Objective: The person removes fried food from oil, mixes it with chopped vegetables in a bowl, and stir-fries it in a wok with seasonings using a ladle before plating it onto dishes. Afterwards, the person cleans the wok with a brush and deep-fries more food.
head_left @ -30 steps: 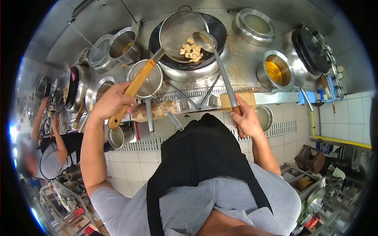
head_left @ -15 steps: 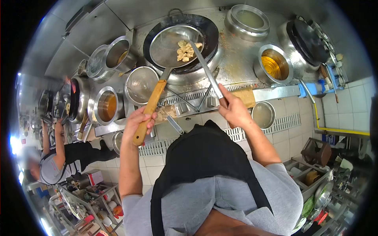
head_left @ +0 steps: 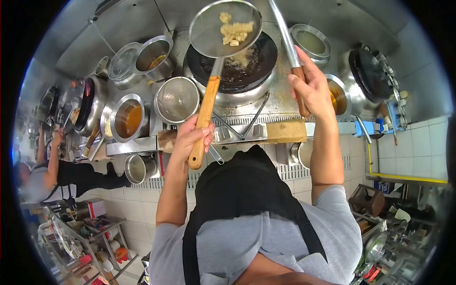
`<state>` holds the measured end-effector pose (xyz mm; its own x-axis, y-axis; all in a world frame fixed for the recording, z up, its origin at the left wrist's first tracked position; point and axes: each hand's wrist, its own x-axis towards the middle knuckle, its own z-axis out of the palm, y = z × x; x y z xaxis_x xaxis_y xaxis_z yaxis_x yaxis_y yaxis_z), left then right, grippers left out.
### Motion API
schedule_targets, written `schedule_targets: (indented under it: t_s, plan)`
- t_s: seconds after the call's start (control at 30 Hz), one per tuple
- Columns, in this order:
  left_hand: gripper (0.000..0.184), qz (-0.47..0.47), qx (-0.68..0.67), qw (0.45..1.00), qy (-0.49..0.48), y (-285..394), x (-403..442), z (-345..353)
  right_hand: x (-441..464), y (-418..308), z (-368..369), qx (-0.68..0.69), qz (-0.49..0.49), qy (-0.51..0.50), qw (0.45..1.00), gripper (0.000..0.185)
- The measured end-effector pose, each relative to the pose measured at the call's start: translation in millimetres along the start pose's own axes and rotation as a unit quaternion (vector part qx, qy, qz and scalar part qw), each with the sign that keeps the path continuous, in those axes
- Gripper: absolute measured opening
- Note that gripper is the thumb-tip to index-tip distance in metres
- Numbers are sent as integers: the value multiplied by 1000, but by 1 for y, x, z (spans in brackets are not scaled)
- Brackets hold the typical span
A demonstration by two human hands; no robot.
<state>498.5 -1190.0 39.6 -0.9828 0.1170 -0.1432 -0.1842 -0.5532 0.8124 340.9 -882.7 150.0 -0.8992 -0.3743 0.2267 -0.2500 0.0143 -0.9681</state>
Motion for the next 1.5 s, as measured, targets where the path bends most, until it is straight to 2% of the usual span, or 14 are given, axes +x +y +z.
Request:
schedule_targets:
  t_s: [0.23, 0.37, 0.47, 0.57, 0.63, 0.73, 1.0, 1.13, 1.23, 1.27, 1.3, 1.33, 1.4, 1.5]
  plan:
    - [33, -28, 34, 999, 11, 2, -11, -24, -28, -18, 32, -92, -28, 65, 993, 73]
    - [32, 27, 72, 997, 1, 22, -12, -36, -39, 1, 76, -141, 79, 103, 982, 75]
    - [38, 1, 111, 994, -11, 46, 3, -58, -35, 30, 117, 25, 141, 39, 989, 77]
    - [29, -29, 161, 986, -16, 60, 8, -73, -24, 47, 177, 200, 186, 12, 962, 43]
    - [17, -32, 170, 985, -4, 64, -3, -80, -12, 61, 203, 336, 184, -27, 923, 20]
    - [18, -44, 180, 983, 4, 61, -17, -110, -1, 75, 224, 502, 225, -11, 835, 14]
    - [23, 10, 104, 994, 42, 96, -52, -167, -46, 34, 245, 514, 151, -27, 844, 26]
    - [26, 47, 189, 973, 125, 107, -47, -203, -111, 22, 215, 423, 112, -13, 899, 52]
    - [20, 15, 128, 984, 122, 114, -29, -235, -170, -7, 202, 440, 82, 35, 894, 74]
    - [21, 23, 140, 973, 180, 116, -25, -237, -191, -9, 192, 431, 95, 68, 895, 86]
    - [26, -10, 170, 976, 133, 126, -23, -254, -216, -11, 188, 442, 83, 93, 888, 96]
    - [31, 27, 226, 958, 177, 124, -20, -262, -238, -5, 183, 439, 77, 116, 888, 87]
    - [33, 21, 135, 980, 142, 133, -9, -284, -288, 1, 172, 448, 27, 123, 885, 88]
    - [36, -97, 124, 987, -25, 169, 32, -363, -376, -16, 163, 401, 1, 225, 888, 75]
